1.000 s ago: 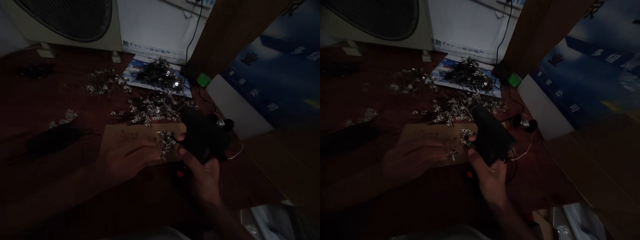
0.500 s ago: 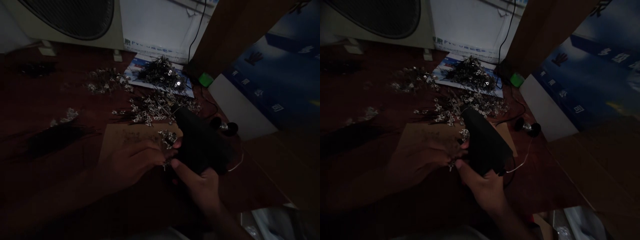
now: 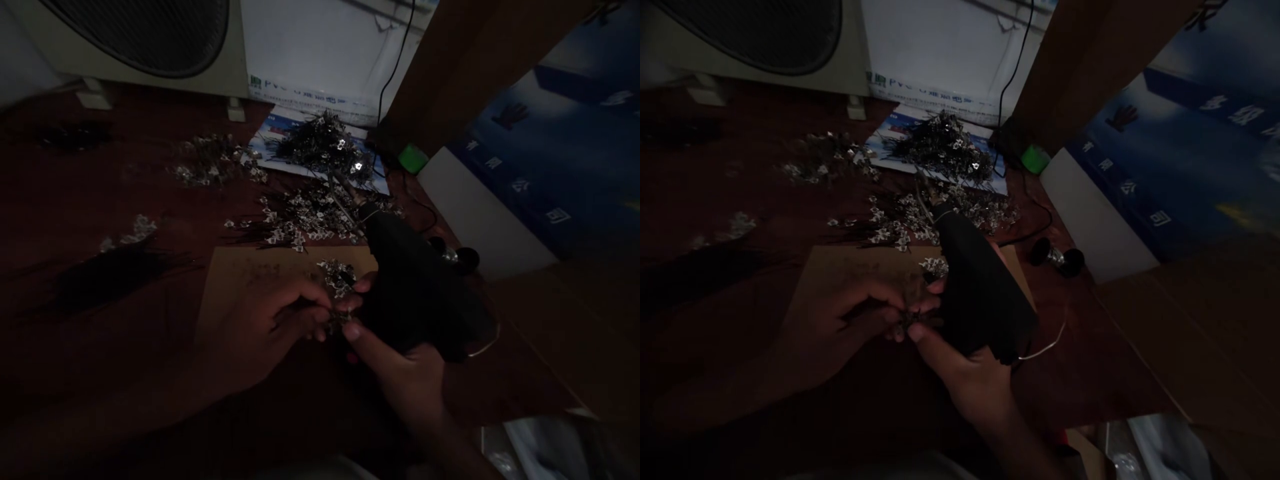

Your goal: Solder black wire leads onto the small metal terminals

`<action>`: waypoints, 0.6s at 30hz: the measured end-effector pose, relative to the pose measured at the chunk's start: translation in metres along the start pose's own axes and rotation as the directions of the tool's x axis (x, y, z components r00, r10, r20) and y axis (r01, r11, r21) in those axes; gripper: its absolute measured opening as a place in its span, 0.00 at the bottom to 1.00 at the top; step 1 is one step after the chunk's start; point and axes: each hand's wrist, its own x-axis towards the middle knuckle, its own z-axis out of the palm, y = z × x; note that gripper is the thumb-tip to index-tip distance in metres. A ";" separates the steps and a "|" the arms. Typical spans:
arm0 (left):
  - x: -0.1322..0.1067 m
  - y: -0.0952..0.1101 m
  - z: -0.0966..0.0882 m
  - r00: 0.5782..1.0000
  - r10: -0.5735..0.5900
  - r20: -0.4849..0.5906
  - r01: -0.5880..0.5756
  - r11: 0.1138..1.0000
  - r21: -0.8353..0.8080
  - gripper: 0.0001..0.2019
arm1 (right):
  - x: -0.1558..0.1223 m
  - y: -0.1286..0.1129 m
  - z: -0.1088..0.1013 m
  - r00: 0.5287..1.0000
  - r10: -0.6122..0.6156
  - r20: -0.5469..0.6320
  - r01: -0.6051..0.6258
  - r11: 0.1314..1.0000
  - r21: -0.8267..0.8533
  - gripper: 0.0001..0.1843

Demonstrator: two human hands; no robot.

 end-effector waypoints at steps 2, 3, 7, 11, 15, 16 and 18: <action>-0.001 0.000 0.002 0.998 -0.056 0.019 0.058 0.992 -0.113 0.05 | 0.001 0.001 -0.002 0.999 -0.036 -0.005 0.036 0.997 -0.066 0.19; -0.002 0.000 0.003 0.997 -0.070 0.025 0.073 0.984 -0.159 0.04 | 0.002 0.001 -0.002 0.998 -0.053 -0.016 0.051 0.995 -0.087 0.18; -0.005 0.002 0.006 0.996 -0.088 -0.004 0.085 0.968 -0.235 0.07 | 0.004 0.000 -0.002 0.996 -0.062 -0.061 0.054 0.991 -0.124 0.10; -0.004 0.004 0.006 0.994 -0.106 -0.026 0.101 0.984 -0.147 0.05 | 0.002 0.001 -0.002 0.992 -0.072 -0.100 0.056 0.985 -0.160 0.14; -0.003 0.002 0.004 0.994 -0.102 -0.034 0.099 0.991 -0.090 0.04 | 0.002 0.003 -0.003 0.994 -0.049 -0.093 0.043 0.997 -0.068 0.13; -0.003 0.002 0.004 0.994 -0.106 -0.031 0.103 0.991 -0.087 0.03 | 0.002 0.003 -0.003 0.996 -0.042 -0.084 0.038 0.998 -0.049 0.13; -0.002 0.001 0.005 0.992 -0.124 -0.020 0.122 0.989 -0.085 0.02 | 0.003 0.002 -0.002 0.997 -0.013 -0.070 0.013 1.000 -0.011 0.13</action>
